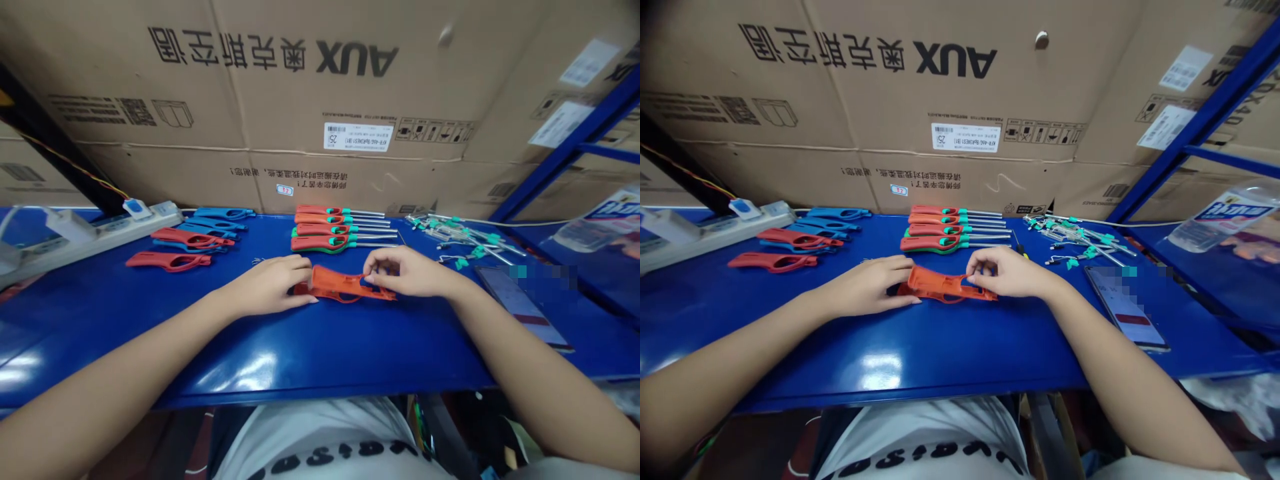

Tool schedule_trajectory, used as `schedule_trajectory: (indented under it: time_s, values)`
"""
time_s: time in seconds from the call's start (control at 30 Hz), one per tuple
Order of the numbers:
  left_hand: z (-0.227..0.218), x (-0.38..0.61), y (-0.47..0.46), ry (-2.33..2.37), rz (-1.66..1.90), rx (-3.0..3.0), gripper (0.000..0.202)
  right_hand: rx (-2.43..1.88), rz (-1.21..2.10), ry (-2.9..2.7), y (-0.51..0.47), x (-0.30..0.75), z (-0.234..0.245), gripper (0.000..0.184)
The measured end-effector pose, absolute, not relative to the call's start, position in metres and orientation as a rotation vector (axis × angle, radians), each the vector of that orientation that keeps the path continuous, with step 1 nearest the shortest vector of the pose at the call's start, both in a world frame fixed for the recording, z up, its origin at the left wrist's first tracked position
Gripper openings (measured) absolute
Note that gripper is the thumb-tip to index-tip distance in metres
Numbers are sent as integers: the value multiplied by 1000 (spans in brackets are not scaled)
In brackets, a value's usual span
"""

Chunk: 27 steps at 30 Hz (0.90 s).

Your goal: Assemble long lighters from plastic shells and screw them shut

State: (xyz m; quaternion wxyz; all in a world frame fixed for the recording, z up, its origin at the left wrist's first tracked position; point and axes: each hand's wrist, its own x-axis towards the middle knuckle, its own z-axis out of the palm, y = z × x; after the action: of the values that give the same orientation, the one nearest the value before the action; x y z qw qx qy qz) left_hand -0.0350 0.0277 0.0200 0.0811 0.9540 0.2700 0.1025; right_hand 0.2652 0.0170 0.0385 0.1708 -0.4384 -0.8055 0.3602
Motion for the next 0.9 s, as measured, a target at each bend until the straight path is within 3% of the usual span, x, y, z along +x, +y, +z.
schedule_trajectory:
  time_s: [0.23,0.57,0.67,0.77,0.9]
  values:
    - [3,-27,29,940,428,2653,35,-1098,1172,-2504,10,252,25,18]
    - [19,-27,21,832,519,2832,43,-982,642,-2602,18,251,16,39]
    - [20,-22,14,732,463,2851,48,-1172,312,-2480,25,263,24,39]
    - [18,-18,9,689,436,2849,48,-1578,19,-2241,37,288,34,22]
    - [14,-20,10,703,402,2845,34,-2032,-168,-1909,54,335,42,23]
